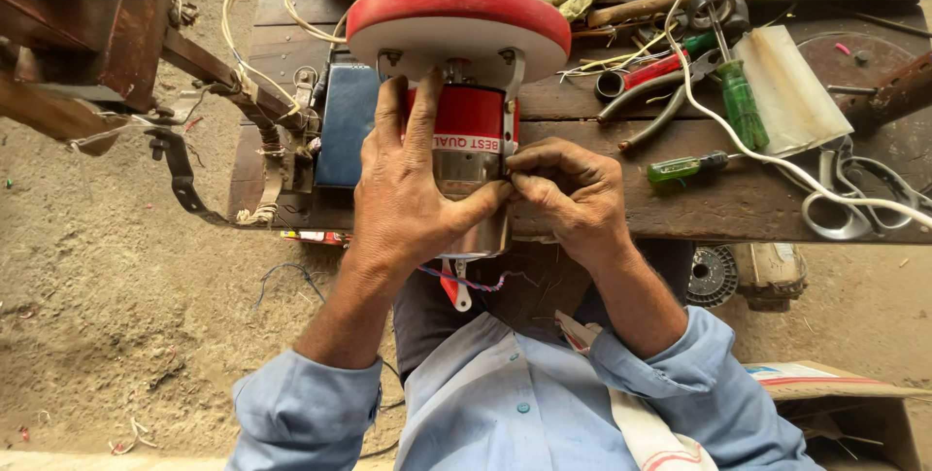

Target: The person repairs a small electric motor by hand, using a screwdriver to tighten screws on the casing and adjusting the wires. They rotate the motor to access different sides and ensure the components are secured.

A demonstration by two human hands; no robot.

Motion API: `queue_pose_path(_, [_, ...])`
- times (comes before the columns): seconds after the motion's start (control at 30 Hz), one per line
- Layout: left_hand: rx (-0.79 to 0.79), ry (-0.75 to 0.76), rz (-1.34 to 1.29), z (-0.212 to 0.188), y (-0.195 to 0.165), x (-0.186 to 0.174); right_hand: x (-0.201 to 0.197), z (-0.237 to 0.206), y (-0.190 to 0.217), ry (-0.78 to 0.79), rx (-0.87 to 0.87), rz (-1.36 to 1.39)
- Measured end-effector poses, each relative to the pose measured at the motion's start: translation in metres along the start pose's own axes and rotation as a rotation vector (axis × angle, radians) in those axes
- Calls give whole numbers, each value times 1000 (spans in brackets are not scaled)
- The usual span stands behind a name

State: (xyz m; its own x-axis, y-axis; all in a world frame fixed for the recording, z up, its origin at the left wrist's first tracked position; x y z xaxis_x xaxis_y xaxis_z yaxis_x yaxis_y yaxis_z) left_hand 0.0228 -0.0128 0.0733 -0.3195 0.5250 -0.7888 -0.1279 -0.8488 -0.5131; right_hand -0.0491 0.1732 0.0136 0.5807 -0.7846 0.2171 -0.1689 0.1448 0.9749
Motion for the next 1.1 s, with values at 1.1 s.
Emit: queue_pose_path(1.1, [14,147,270,-32,-8,6,22,62,66,-7,-452,-573])
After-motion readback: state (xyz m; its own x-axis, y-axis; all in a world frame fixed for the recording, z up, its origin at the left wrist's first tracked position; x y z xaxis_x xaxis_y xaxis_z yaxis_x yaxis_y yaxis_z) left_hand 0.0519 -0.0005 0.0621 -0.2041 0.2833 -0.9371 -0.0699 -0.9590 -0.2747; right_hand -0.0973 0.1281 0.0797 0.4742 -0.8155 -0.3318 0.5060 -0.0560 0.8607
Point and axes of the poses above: each hand's wrist, its own z-axis towards the middle knuckle, its own x-axis out of the palm, y = z × x, the point moved 3 cm from there along z, towards the middle knuckle, and after that the axes turned 13 degrees about x, right-handed, at the moved point
